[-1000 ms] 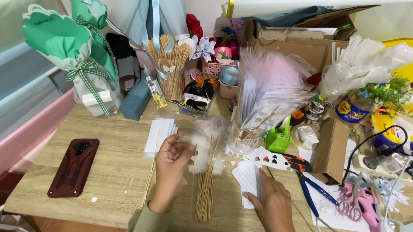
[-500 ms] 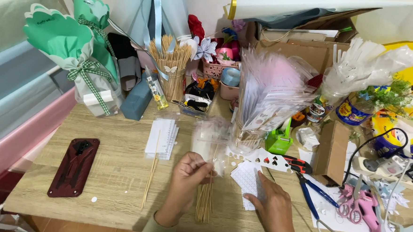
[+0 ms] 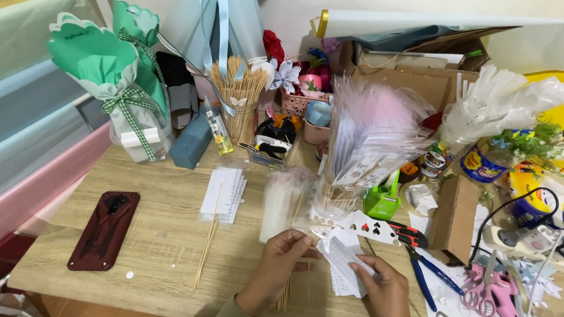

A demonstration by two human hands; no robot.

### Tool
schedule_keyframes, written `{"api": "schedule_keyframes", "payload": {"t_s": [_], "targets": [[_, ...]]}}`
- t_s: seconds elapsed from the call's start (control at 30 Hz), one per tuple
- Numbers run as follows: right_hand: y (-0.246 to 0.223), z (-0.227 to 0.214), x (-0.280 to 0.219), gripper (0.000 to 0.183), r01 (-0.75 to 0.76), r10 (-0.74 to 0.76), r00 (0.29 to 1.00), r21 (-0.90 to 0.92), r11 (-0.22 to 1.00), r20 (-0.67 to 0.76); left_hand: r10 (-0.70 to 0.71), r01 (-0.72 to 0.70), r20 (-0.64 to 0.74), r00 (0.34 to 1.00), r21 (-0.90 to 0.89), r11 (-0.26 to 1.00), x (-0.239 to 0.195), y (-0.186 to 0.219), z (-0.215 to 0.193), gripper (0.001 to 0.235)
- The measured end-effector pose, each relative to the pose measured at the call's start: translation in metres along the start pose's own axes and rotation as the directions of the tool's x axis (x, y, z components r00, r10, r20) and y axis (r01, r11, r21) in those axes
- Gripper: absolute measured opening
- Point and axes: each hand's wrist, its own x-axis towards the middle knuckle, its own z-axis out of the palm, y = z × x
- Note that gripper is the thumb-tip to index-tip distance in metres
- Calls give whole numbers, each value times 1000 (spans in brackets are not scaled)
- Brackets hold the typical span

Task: The person repeatedly picks up small white paper labels and wooden sticks from a cluttered table, then inserts the sticks into the labels. The person handles the items one at a time and places the assembled units back on the table. No tools are used; the hands directly manipulate the labels and sticks.

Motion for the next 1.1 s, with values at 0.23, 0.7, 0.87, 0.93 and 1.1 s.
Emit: {"api": "schedule_keyframes", "payload": {"t_s": [0.23,0.7,0.87,0.93,1.1], "targets": [[-28,-3,-6,33,-256,248,965,475,842,80,-26,24,-55,998,-40,999,1,5,6,19],[15,3,15,38,52,-67,998,422,905,19,-17,14,-71,997,-52,999,1,-9,-6,17],[36,4,19,24,209,-210,977,251,945,-22,-18,14,-63,998,-64,998,4,-17,-8,18],[27,2,13,17,213,-204,977,250,945,-59,-9,4,-63,998,-69,998,5,-20,-7,17],[5,-10,12,27,282,-262,959,471,836,-109,36,-33,-44,998,83,996,-7,-4,9,22]]}}
